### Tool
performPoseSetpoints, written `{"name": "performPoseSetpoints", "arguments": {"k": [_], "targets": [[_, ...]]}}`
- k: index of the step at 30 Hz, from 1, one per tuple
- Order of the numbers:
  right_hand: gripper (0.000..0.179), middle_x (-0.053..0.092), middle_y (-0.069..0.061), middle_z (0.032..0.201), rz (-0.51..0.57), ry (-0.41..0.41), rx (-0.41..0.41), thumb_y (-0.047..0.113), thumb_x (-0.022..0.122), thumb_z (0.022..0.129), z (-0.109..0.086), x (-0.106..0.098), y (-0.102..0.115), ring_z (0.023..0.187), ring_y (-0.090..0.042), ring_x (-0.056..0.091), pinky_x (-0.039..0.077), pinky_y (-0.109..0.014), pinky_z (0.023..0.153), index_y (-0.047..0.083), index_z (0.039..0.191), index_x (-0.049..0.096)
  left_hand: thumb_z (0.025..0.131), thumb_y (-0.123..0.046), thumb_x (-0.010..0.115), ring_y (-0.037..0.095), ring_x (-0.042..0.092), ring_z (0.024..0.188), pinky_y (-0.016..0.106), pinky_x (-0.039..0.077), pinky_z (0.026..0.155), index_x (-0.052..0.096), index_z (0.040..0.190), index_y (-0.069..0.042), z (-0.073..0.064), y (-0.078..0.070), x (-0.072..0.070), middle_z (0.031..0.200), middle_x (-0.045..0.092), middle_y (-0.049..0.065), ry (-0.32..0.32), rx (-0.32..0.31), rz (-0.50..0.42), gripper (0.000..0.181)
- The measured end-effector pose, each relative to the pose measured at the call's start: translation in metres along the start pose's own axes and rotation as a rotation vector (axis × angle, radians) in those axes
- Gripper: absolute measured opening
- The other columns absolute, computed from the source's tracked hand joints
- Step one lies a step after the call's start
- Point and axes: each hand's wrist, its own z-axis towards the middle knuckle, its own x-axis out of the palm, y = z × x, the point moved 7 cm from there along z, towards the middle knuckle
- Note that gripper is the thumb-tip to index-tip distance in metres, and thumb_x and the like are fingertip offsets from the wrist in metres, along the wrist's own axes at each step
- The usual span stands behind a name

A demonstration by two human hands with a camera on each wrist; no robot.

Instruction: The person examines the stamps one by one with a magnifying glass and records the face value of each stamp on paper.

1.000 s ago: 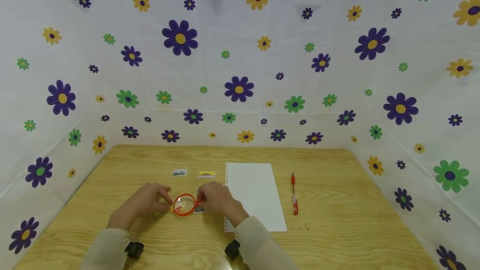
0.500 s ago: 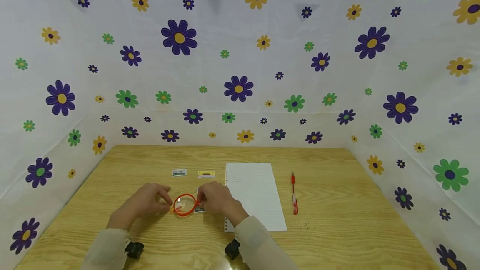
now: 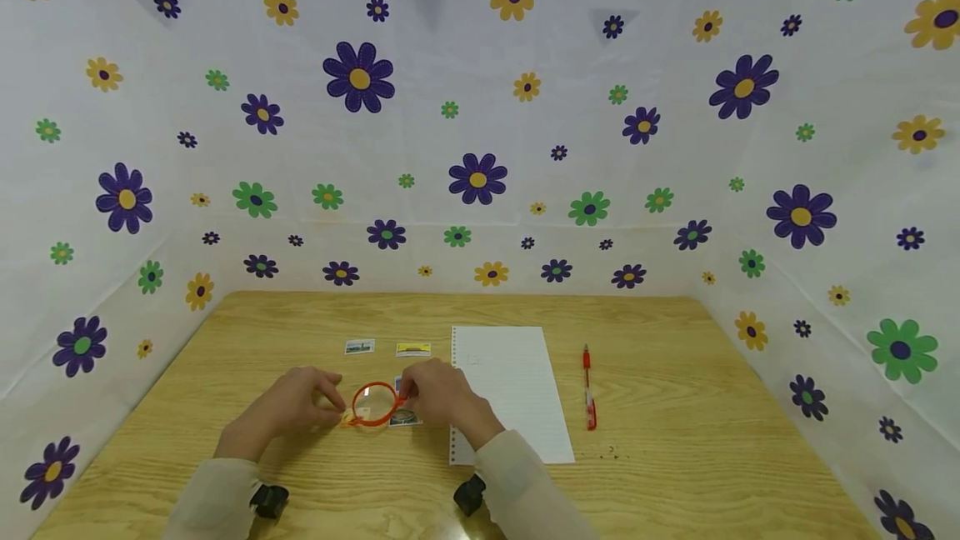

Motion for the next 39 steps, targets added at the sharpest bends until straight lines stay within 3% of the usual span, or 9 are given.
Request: {"name": "performPoseSetpoints", "arguments": {"k": [14,39], "targets": [[0.004,0.073,0.000,0.087,0.052,-0.070,0.044,0.009,0.077,0.090,-0.016,-0.043,-0.043,0.070,-0.009,0.058,0.047,-0.024,0.059,0.013,0.090,0.076,0.077,-0.014,0.090,0.049,0.058,0.131,0.068,0.042,0.112,0.081,0.079,-0.021,0.000,0.002,0.002,0.133,0.069,0.024,-0.017,-0.028,0.001,0.011],[0.005,0.070,-0.001,0.084,0.081,-0.173,0.176,0.004,0.078,0.089,-0.057,-0.090,-0.118,0.074,-0.013,0.058,0.050,-0.027,0.066,0.008,0.087,0.074,0.077,-0.013,0.089,0.050,0.057,0.132,0.068,0.039,0.113,0.081,0.080,-0.022,-0.001,0.001,0.001,0.135,0.068,0.024,-0.014,-0.043,-0.012,0.012]]}}
